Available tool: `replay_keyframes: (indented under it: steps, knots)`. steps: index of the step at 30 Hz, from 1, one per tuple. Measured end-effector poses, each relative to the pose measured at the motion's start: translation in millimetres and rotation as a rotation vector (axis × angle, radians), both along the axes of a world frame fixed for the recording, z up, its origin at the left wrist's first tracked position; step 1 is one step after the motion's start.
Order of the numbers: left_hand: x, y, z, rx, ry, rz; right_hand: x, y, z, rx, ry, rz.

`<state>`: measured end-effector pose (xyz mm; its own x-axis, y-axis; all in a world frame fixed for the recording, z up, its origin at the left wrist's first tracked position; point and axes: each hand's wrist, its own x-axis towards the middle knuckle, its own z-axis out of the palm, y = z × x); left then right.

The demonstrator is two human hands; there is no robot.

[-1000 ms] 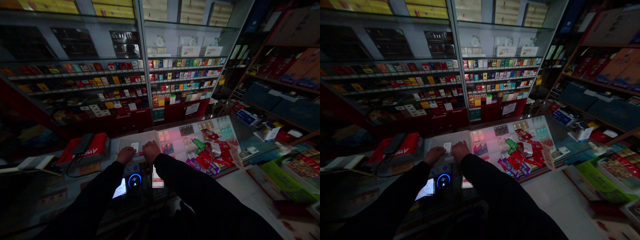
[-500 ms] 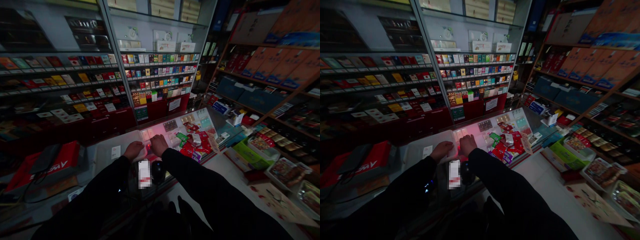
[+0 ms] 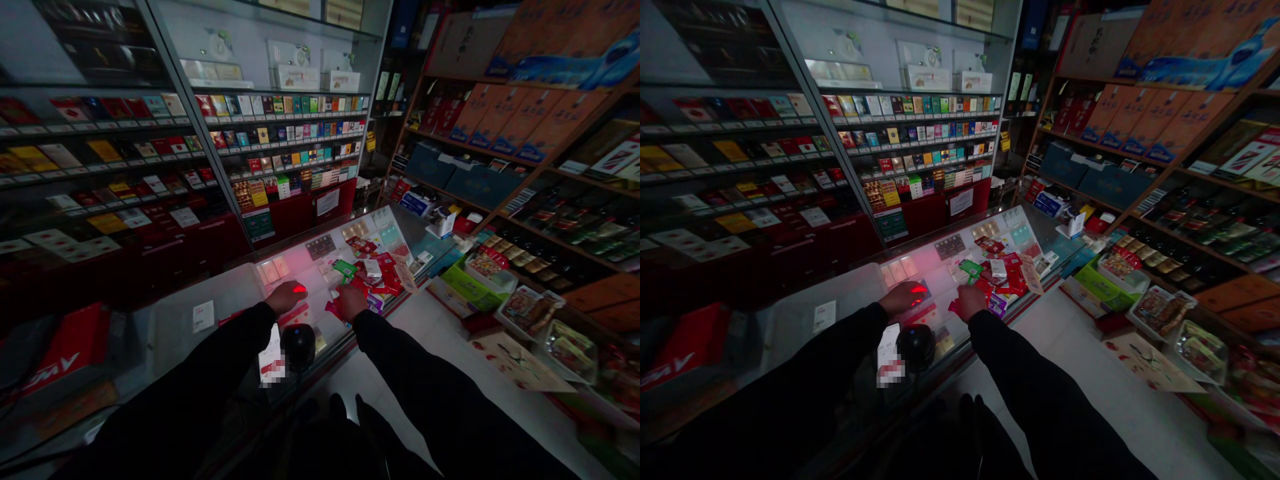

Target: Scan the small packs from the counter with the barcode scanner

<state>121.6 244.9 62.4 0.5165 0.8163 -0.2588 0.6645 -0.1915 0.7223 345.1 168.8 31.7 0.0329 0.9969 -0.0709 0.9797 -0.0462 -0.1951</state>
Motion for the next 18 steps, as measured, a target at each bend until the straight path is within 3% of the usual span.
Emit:
replay_keyframes:
  steps: [2,8,14,18]
  knots:
    - [9,5,-7.2,-0.003,0.040,-0.088,4,-10,-8.0,-0.019,0.030,-0.056]
    - [31,9,-31.4,-0.181,0.016,-0.079,13,-44,-28.5,-0.049,0.114,-0.278]
    - [43,14,-37.8,-0.353,0.049,-0.126,21,-62,-49.1,-0.086,0.238,-0.529]
    - [49,17,-45.5,-0.379,0.046,-0.103,25,-65,-55.1,-0.075,0.288,-0.633]
